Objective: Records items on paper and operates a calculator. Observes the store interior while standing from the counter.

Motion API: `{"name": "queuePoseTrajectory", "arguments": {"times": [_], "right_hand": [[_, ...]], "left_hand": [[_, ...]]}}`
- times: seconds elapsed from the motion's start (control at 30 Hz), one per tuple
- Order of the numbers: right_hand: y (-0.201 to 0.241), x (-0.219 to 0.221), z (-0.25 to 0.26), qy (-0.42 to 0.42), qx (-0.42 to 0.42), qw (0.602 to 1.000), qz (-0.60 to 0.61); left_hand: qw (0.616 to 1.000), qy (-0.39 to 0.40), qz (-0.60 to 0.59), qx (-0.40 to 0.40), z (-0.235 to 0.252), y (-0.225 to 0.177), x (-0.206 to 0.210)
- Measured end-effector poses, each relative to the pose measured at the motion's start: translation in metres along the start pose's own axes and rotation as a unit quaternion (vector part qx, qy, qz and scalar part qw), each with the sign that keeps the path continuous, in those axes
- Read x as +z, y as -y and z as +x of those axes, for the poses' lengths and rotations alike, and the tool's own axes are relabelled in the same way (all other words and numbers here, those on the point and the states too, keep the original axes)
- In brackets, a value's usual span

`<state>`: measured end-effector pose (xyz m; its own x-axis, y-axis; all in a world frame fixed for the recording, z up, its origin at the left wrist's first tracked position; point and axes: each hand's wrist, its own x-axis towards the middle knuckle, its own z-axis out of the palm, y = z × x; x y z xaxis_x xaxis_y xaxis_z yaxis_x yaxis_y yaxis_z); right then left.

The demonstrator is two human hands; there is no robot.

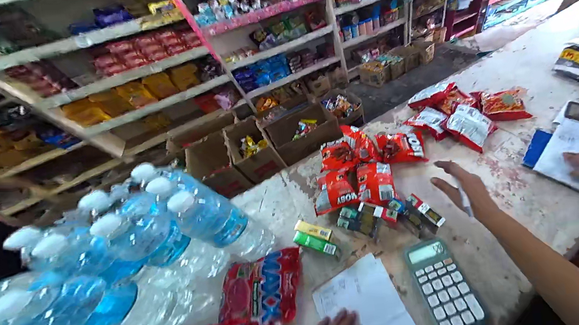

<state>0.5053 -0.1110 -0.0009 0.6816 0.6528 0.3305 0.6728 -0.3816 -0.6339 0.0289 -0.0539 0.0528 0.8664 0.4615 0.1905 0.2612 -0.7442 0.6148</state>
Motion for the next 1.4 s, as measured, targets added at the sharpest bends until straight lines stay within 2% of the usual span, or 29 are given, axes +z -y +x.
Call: {"name": "queuePoseTrajectory", "arguments": {"times": [0.1,0.17,0.27,0.4,0.53,0.67,0.83,1.03,1.13,1.23,1.33,1.4], "right_hand": [[0.013,-0.009,-0.075,0.052,0.016,0.998,0.015],[0.029,-0.010,-0.124,0.096,0.032,0.994,0.027],[0.051,0.001,-0.179,0.114,0.049,0.992,0.035],[0.060,0.018,-0.216,0.102,0.049,0.993,0.021],[0.050,0.026,-0.222,0.094,0.034,0.995,-0.022],[0.035,0.032,-0.219,0.097,0.030,0.993,-0.063],[0.007,0.020,-0.206,0.133,0.027,0.988,-0.077],[-0.012,0.016,-0.198,0.120,0.022,0.988,-0.093],[0.008,0.013,-0.202,0.083,0.001,0.993,-0.079],[0.047,0.011,-0.205,0.044,-0.041,0.997,0.039],[0.096,0.026,-0.203,0.125,-0.061,0.959,0.246],[0.126,0.041,-0.202,0.193,-0.091,0.944,0.250]], "left_hand": [[0.992,-0.058,0.095,0.066,0.007,0.041,0.018],[0.984,-0.087,0.113,0.110,0.016,0.056,0.025],[0.983,-0.084,0.103,0.124,0.023,0.061,0.022],[0.981,-0.067,0.079,0.162,0.015,0.074,0.021],[0.983,-0.008,0.028,0.181,0.014,0.077,0.006],[0.985,0.039,0.023,0.164,0.016,0.078,-0.003],[0.986,0.041,0.016,0.163,0.020,0.082,-0.003],[0.985,0.030,0.016,0.170,0.022,0.086,0.000],[0.987,0.036,0.022,0.155,0.022,0.081,0.000],[0.989,0.039,0.030,0.139,0.021,0.075,0.000],[0.990,0.047,0.043,0.123,0.021,0.069,-0.001],[0.991,0.040,0.043,0.124,0.021,0.068,-0.001]]}}
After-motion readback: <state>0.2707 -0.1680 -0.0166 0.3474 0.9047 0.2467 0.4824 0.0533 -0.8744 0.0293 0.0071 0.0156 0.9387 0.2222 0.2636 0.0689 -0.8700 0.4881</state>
